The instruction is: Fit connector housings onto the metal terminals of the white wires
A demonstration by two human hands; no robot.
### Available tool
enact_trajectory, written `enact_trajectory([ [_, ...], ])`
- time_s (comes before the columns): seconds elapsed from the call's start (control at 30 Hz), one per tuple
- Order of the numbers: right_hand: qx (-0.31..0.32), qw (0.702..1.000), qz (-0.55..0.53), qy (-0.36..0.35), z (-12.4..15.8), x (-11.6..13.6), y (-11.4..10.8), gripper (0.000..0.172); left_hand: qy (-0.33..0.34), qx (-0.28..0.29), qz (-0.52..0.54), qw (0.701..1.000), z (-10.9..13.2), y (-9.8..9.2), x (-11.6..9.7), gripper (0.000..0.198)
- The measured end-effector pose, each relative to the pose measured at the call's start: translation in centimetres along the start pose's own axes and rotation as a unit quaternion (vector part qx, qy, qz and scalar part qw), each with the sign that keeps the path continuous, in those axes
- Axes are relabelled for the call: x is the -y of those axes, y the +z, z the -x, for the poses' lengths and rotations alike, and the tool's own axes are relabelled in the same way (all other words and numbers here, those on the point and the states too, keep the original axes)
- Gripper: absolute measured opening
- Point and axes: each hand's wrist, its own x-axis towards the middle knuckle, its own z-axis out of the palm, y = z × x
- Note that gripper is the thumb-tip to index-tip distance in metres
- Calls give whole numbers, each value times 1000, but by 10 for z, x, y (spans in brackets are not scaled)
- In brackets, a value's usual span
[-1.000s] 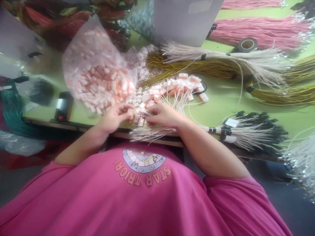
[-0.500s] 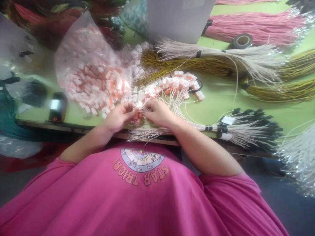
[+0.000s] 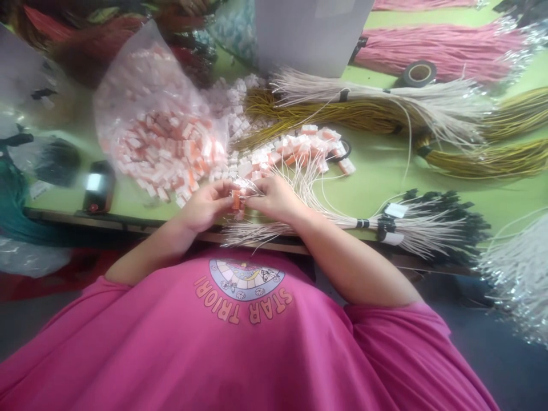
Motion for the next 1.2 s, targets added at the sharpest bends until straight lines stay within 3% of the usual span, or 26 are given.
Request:
enact_trajectory([
  [0.23, -6, 999, -24, 34, 1, 4, -1, 23, 26, 25, -7, 999, 2, 2, -2, 29],
  [0.5, -9, 999, -36, -31, 2, 2, 0, 11, 22, -21, -25, 999, 3, 1, -1, 30],
  [0.73, 10, 1000, 5, 4, 3, 5, 0, 20, 48, -14, -68, 996, 4, 0, -5, 26],
  [1.03, -44, 999, 27, -12, 2, 0, 4, 19, 8, -25, -56, 998, 4, 7, -7, 30],
  [1.2, -21, 998, 55, -26, 0, -1, 5, 24, 3, -22, -54, 998, 3, 12, -11, 29],
])
